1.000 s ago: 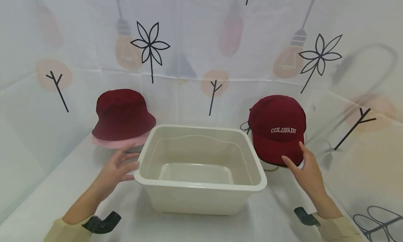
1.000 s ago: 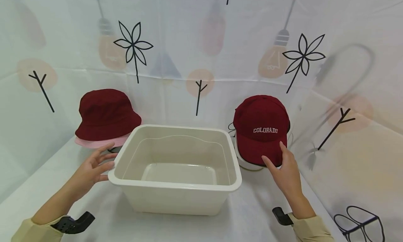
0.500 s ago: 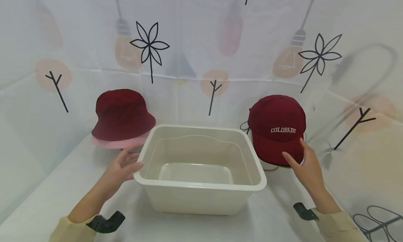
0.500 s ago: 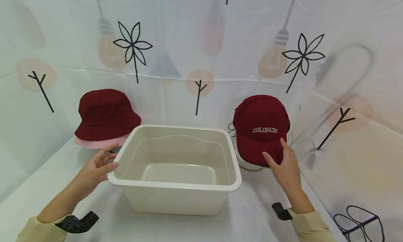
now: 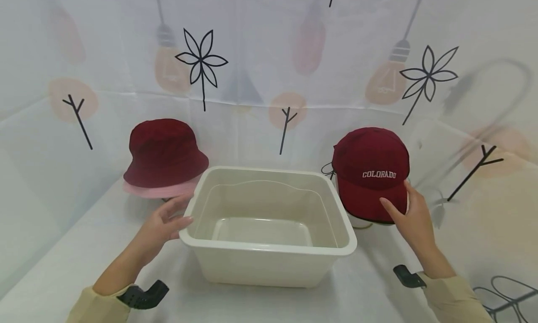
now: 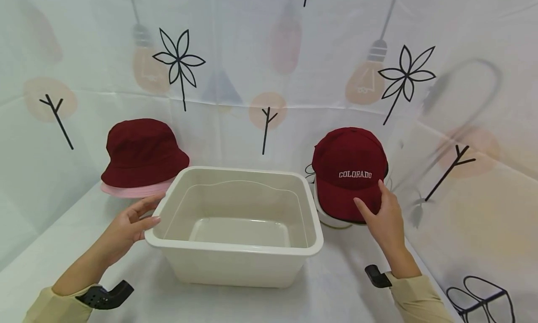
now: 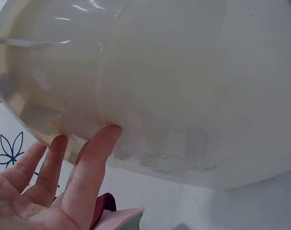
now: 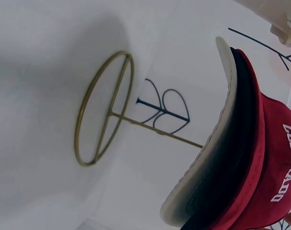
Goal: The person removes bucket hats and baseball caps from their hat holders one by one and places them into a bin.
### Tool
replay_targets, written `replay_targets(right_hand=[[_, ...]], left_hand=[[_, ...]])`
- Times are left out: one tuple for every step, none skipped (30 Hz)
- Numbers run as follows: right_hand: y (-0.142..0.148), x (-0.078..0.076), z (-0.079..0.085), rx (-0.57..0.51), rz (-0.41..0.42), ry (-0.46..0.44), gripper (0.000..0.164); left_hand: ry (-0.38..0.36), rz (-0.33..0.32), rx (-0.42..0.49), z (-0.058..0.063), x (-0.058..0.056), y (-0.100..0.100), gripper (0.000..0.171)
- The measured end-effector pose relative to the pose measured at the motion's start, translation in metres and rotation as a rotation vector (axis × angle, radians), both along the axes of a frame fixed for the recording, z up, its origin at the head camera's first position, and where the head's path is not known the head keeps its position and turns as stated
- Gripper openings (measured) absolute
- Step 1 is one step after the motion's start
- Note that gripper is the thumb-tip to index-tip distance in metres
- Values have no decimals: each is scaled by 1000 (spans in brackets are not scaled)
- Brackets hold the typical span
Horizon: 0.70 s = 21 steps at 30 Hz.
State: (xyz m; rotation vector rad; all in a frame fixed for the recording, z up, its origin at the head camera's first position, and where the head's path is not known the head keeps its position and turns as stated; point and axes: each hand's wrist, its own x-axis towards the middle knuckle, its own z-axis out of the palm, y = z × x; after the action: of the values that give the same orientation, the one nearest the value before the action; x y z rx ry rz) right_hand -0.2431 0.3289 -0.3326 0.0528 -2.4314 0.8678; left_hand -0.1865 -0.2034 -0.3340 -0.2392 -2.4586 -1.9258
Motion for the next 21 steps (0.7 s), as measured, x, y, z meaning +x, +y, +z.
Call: replay_targets(right_hand=[[1, -1, 1, 1, -1, -2, 79], [1, -2, 1, 2, -3, -1, 79], [1, -3, 2, 3, -5, -1, 79], [1, -3, 3, 3, -7, -1, 78], [2, -4, 4, 2, -10, 0, 78], [2, -5, 5, 3, -15, -1, 78], [2, -6, 5, 2, -20, -1, 78], [2, -6, 6, 2, -25, -3, 77], [2, -7, 7, -1, -28, -6, 77], [2, -8, 8, -5, -30, -8, 77], [3, -8, 8, -5, -33, -9, 77], [3, -9, 9, -4, -35, -10, 77], [4, -10, 9, -8, -35, -10, 77], [4, -11, 9, -8, -37, -9, 76], [4, -11, 10, -10, -40, -9, 76], [5, -12, 10, -7, -44, -11, 77], [6, -13, 10, -6, -45, -10, 77], [6, -14, 10, -5, -47, -10, 77], [7, -14, 11, -6, -49, -11, 77], [7, -15, 11, -3, -54, -11, 77], [8, -16, 11, -3, -56, -12, 78]], left_hand=[[2, -2, 4, 0, 0, 0, 65], [2, -2, 9, 0, 0, 0, 65], [3, -3, 13, 0, 0, 0, 65], [3, -3, 13, 0, 0, 0, 65], [2, -3, 15, 0, 0, 1, 65], [1, -2, 17, 0, -1, 1, 64], [-1, -1, 18, 0, -1, 1, 65], [-2, 1, 16, 0, -1, 1, 65], [-4, 2, 15, 0, -1, 1, 65], [-5, 3, 15, 0, -1, 1, 65], [-7, 3, 15, 0, -1, 1, 66], [-8, 3, 13, 0, -1, 1, 66], [-7, 3, 14, 0, -1, 1, 66], [-8, 2, 13, 0, -1, 1, 66], [-9, -1, 16, 0, -1, 1, 66], [-10, -4, 20, 0, -1, 1, 66], [-12, -6, 22, 0, -1, 1, 66], [-14, -7, 25, 0, -1, 0, 66], [-15, -9, 28, 0, -1, 0, 66], [-16, -10, 31, 0, -1, 0, 66], [-14, -10, 36, 0, -1, 0, 65]])
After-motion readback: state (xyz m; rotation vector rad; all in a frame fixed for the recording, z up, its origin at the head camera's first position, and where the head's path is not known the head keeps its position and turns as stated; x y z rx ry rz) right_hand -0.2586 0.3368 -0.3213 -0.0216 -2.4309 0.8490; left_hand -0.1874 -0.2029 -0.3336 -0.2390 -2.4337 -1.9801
